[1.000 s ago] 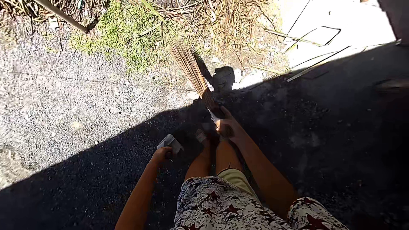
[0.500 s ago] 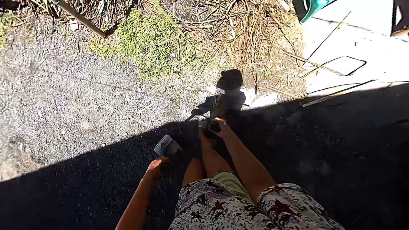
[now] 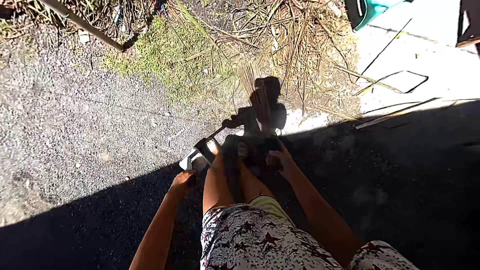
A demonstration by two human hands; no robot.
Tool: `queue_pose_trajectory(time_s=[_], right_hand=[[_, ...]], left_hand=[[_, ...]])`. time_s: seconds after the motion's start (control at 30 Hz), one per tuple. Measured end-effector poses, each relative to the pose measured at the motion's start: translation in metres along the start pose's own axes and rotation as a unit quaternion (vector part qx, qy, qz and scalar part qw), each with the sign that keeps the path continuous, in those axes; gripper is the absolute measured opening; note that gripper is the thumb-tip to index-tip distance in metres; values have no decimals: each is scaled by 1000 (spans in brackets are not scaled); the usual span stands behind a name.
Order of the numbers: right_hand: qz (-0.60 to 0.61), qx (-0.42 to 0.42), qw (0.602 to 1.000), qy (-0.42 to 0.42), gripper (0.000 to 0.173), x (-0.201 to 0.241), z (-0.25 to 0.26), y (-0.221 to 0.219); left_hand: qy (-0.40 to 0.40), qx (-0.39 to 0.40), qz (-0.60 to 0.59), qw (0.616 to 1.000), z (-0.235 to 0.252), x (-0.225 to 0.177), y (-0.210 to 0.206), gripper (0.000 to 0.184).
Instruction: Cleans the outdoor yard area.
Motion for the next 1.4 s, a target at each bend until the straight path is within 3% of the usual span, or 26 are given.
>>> queue_pose_trajectory(time_s=[0.17,0.27,0.33,0.4,0.47,0.53,0.6,0.7,0.8,0.93,1.07,1.17,1.23,1.27,1.4], right_hand=[[31,-254,960,-118,67,-35,7,33],[61,-277,942,-178,45,-66,26,12],[25,-237,947,-213,45,-81,42,-45],[-16,-169,962,-216,52,-81,63,-138],[-23,-65,980,-186,54,-60,85,-246],[22,38,992,-115,39,-30,103,-341],[72,130,988,-45,34,-11,126,-393],[53,235,970,5,57,8,143,-426],[51,228,972,26,75,27,118,-422],[18,81,995,59,77,33,85,-342],[3,-152,988,-5,64,8,60,-280],[82,-244,965,-45,43,-21,73,-263],[86,-241,963,-85,31,-34,96,-273],[63,-224,968,-96,34,-38,111,-288],[-88,-41,992,-84,68,-24,167,-421]], left_hand=[[23,29,22,999,12,43,26,30],[34,51,24,998,11,83,44,34],[33,47,17,998,5,124,61,34],[27,30,2,999,-5,165,77,33],[39,32,-6,999,-14,198,92,32],[56,31,-6,998,-23,229,107,30],[57,32,-8,998,-27,252,116,29],[49,42,-4,998,-28,270,131,30],[48,54,14,997,-26,284,138,31],[29,57,18,998,-15,293,149,33],[-2,45,2,999,-6,294,163,30],[-31,22,-16,999,-1,300,164,31],[-41,12,-32,999,0,306,163,31],[-46,1,-41,998,0,308,162,30],[-53,-19,-74,996,-1,321,166,31]])
Point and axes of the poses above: each hand's wrist, its own z-axis towards the middle knuckle, its own y-axis out of the back of the hand, x = y × z, the point moved 6 cm from there along z, towards the middle knuckle, and after that the axes turned 11 degrees about z, right-handed, at the moved point
